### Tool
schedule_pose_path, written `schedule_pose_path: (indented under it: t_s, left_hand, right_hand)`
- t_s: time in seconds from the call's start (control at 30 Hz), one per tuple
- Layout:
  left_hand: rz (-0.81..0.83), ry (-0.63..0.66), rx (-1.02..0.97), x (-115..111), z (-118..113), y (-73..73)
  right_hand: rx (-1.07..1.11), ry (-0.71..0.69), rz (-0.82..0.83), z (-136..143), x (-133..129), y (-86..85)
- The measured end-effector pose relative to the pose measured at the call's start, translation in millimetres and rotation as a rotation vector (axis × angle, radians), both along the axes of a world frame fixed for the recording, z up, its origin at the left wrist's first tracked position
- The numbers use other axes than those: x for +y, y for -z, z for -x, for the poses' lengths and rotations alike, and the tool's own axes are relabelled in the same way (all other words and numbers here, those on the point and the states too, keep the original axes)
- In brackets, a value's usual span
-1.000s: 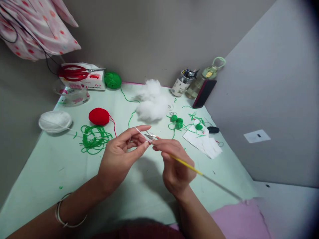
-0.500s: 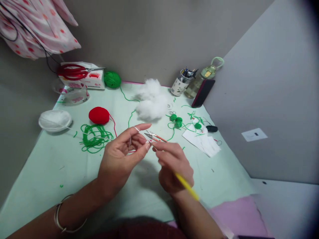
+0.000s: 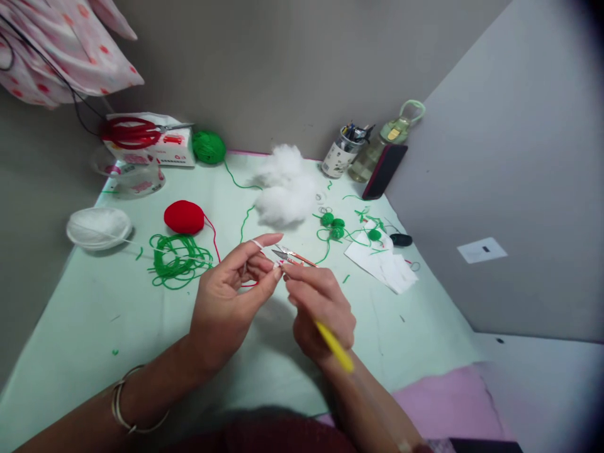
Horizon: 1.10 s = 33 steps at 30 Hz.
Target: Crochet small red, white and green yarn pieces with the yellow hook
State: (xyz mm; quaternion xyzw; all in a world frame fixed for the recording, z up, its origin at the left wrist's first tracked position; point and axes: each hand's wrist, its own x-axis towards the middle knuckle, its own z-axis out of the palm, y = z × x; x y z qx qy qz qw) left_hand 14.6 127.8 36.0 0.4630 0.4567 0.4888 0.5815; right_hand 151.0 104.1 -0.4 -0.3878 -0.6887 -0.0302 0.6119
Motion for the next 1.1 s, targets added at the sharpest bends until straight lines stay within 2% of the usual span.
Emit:
schedule_pose_path:
  t_s: [0.1,0.23,0.3,0.37,0.57,0.77,0.9,1.1]
  left_hand:
    - [0.004,0.023,-0.026,-1.2,2.0,2.4]
    - [0.059,0.11,-0.125,3.7,5.8,5.6]
    - [0.079,0.165,-0.165,7.2,7.2,7.2]
    - [0.085,0.19,-0.172,9.8,7.9,8.6]
    - [0.083,0.192,-0.155,11.3,7.8,9.1]
    - [0.154,0.24,-0.244,13.1,7.2,7.5]
    - [0.168,0.235,-0.26,13.5,8.2,6.3]
    - [0.146,0.192,-0.239,14.0,8.7,4.1]
  right_hand:
    - [0.316,-0.127,0.128,4.7,5.4,-3.8]
    - [0.684,-0.32,0.444,1.2,11.1,-9.8]
    - [0.805,-0.378,0.571,-3.8,13.1,-12.5]
    - [0.875,-0.389,0.631,-8.1,14.5,-14.8]
    - [1.005,-0.471,0.701,-9.6,15.9,-18.8]
    - [1.104,-0.488,0.765,-8.7,16.8,-19.8]
    - [1.067,-0.471,0.737,-9.9,15.6,-21.0]
    - [0.893,-0.396,0.644,-11.4,11.1,-19.4]
